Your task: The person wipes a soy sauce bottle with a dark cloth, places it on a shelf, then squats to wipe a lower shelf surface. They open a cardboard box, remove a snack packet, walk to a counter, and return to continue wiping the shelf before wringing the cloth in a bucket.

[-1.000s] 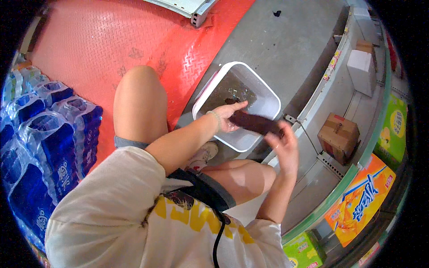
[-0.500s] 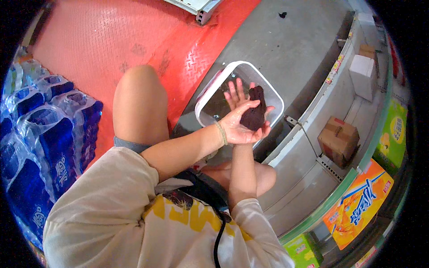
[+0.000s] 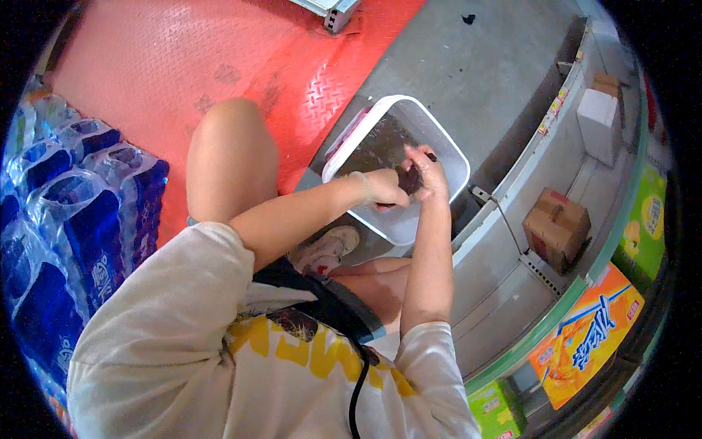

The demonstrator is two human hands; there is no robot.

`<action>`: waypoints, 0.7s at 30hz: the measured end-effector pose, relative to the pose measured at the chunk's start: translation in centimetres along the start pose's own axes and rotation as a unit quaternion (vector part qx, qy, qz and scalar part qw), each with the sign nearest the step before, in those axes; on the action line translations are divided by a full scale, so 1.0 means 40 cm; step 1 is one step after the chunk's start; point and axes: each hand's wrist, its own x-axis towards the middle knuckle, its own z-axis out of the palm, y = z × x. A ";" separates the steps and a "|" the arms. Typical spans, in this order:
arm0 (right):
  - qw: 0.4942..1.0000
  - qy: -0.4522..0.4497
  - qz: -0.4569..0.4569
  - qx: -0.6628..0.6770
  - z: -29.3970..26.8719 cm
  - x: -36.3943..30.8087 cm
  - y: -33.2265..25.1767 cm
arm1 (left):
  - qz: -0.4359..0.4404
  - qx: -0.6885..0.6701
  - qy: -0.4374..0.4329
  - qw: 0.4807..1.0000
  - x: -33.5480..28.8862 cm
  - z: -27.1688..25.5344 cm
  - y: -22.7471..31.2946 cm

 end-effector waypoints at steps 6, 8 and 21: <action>0.882 0.197 -0.109 -0.414 -0.088 0.145 0.117 | 0.079 0.307 0.248 0.916 0.116 0.034 -0.090; 0.899 0.174 -0.069 -0.397 -0.041 0.117 0.075 | 0.086 0.261 0.256 0.927 0.091 0.046 -0.076; 0.824 -0.301 -0.228 0.422 0.082 -0.061 0.052 | 0.079 -0.826 -0.403 0.387 -0.029 0.127 -0.017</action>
